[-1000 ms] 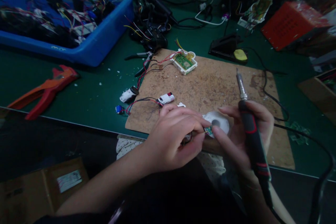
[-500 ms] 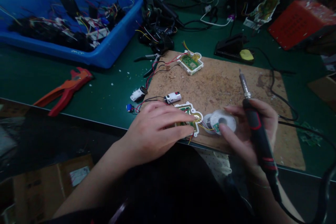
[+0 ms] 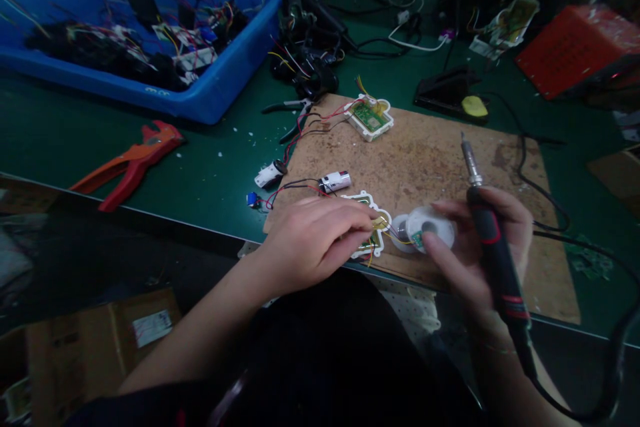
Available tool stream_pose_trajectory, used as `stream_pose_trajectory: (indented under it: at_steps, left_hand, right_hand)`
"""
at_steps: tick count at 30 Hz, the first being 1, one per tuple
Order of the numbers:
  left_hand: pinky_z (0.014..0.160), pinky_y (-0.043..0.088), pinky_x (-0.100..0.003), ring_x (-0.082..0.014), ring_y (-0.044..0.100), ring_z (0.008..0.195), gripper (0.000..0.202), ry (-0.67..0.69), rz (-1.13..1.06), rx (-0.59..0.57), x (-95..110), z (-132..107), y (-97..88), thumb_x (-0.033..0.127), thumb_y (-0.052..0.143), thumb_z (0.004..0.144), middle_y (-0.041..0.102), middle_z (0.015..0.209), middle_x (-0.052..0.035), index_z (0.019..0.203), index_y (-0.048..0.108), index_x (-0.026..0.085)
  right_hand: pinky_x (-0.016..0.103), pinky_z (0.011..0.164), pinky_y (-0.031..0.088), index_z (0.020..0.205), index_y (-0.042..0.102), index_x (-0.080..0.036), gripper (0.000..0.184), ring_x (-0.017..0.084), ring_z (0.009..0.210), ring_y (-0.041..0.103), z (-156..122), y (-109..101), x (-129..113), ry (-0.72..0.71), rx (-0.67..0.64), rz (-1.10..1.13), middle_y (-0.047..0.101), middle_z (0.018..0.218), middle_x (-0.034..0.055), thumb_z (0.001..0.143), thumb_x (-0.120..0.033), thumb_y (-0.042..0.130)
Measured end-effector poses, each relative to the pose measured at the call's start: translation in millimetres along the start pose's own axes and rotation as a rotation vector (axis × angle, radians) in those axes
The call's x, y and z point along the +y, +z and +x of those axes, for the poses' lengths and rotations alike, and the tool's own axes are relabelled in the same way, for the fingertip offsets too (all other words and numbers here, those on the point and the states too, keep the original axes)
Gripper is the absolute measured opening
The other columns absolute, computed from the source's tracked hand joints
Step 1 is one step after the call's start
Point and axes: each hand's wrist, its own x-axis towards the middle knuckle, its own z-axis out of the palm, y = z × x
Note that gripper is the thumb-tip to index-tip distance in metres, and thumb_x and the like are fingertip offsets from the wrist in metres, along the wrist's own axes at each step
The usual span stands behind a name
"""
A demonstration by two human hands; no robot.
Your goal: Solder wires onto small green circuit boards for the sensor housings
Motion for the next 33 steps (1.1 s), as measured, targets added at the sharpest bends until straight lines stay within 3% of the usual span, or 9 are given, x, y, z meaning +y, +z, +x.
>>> stream_pose_trajectory:
  at_steps: [6,12,20,28,33]
  left_hand:
    - [0.103,0.055,-0.03,-0.0169,0.073,0.116,0.018,0.048,-0.048,-0.058,-3.2,1.5,0.0,0.013,0.064,0.099,0.076,0.127,-0.0039,0.116,0.066,0.02]
    - [0.097,0.058,-0.028,-0.0167,0.077,0.106,0.013,0.132,0.059,-0.062,-5.5,-2.4,-5.5,0.02,0.065,0.101,0.078,0.125,-0.0014,0.111,0.073,0.024]
    - [0.101,0.058,-0.021,-0.0128,0.076,0.109,0.018,0.074,-0.198,-0.012,0.7,0.9,2.3,0.013,0.069,0.098,0.08,0.12,-0.0054,0.115,0.072,0.018]
    - [0.105,0.058,-0.029,-0.0153,0.075,0.111,0.024,0.057,-0.141,0.007,4.7,6.9,-2.0,0.007,0.064,0.097,0.079,0.121,-0.0063,0.117,0.07,0.018]
    - [0.103,0.058,-0.026,-0.0142,0.073,0.114,0.03,0.06,-0.09,-0.077,-1.2,0.4,-13.8,0.004,0.065,0.094,0.076,0.126,-0.0066,0.119,0.071,0.02]
  right_hand:
    - [0.043,0.1,0.057,0.138,0.054,-0.035,0.081,0.022,0.104,0.073,-0.4,0.4,-1.5,0.014,0.002,-0.002,0.075,0.114,0.0007,0.069,-0.01,0.087]
    - [0.046,0.1,0.057,0.138,0.054,-0.036,0.078,0.023,0.104,0.073,-1.1,-0.7,-0.4,0.014,0.0,-0.024,0.074,0.114,0.0014,0.071,-0.014,0.087]
    - [0.052,0.1,0.055,0.138,0.053,-0.037,0.076,0.025,0.104,0.072,-1.4,0.8,-2.2,0.023,0.001,-0.051,0.074,0.113,0.0026,0.072,-0.016,0.087]
    - [0.054,0.103,0.054,0.138,0.052,-0.037,0.078,0.026,0.105,0.071,-2.5,-0.9,-0.7,0.032,-0.002,-0.057,0.074,0.113,0.0023,0.072,-0.016,0.086]
    - [0.055,0.104,0.054,0.138,0.052,-0.037,0.076,0.026,0.105,0.071,-2.6,-0.3,1.1,0.028,-0.001,-0.048,0.074,0.113,0.0024,0.073,-0.019,0.087]
